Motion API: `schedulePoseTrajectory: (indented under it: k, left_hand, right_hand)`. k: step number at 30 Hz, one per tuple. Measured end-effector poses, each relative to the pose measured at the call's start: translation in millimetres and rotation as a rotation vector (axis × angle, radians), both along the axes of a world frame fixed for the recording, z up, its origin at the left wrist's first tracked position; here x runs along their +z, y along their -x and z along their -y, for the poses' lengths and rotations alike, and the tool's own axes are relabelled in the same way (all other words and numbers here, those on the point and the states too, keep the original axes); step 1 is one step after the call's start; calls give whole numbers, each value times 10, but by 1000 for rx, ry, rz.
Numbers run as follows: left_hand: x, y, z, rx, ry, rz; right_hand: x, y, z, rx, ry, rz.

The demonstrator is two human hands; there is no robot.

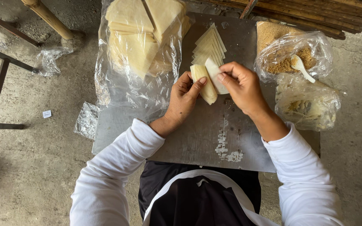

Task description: The person repeatedly folds thin triangular wrappers, adds a spoonful of granular filling, and seals them into small packets on a metal table. They handle the wrappers and filling by hand and with a small white spoon, placing completed units aside.

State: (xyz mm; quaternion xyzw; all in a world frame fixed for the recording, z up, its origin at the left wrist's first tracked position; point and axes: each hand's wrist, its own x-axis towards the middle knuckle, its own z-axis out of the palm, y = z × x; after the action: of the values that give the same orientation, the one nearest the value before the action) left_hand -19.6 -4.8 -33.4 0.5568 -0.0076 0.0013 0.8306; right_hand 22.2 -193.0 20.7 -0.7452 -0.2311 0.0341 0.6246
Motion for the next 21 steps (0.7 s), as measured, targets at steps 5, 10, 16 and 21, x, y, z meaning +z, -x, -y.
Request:
schedulePoseTrajectory:
  k: [5,10,16,21]
  left_hand:
    - [28,-51,-42,59,100,-9]
    - [89,-46,-75,141,116,-10]
    - [174,-2,-91,175,138,27]
    - [226,12,-101,193,174,53]
  right_hand:
    - [-152,-369,240,-217,-190,-247]
    - [-237,-490,338,-400,-30,274]
    - [-410,-225,-40,-290,614,895]
    - [-307,21,-161,-202,761,983]
